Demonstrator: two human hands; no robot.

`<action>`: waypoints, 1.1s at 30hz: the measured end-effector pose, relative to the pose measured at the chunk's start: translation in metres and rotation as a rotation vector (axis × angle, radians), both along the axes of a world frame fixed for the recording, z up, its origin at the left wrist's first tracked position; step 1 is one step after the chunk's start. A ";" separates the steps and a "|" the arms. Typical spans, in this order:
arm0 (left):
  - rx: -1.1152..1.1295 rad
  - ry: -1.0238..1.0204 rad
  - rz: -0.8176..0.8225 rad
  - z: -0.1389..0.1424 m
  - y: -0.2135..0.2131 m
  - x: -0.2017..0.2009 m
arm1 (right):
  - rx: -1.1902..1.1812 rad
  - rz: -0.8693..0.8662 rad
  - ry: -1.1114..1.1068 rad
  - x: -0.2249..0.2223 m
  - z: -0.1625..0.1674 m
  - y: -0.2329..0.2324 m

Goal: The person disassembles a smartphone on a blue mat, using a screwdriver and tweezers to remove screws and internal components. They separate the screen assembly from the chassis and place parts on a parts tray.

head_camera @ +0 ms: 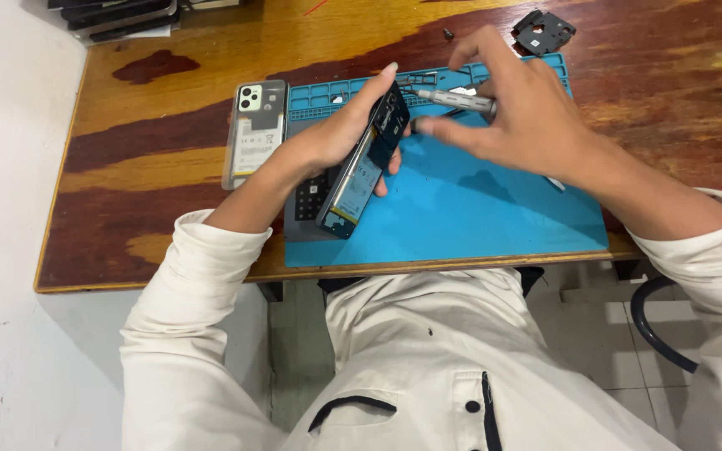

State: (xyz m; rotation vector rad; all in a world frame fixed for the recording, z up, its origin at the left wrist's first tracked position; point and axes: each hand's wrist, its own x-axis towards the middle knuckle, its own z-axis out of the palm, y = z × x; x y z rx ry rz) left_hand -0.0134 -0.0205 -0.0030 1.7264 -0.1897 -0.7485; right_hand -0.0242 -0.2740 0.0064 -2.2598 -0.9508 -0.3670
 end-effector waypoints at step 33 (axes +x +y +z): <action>-0.044 0.007 -0.113 0.005 0.011 0.007 | -0.025 -0.010 0.002 0.015 -0.001 -0.017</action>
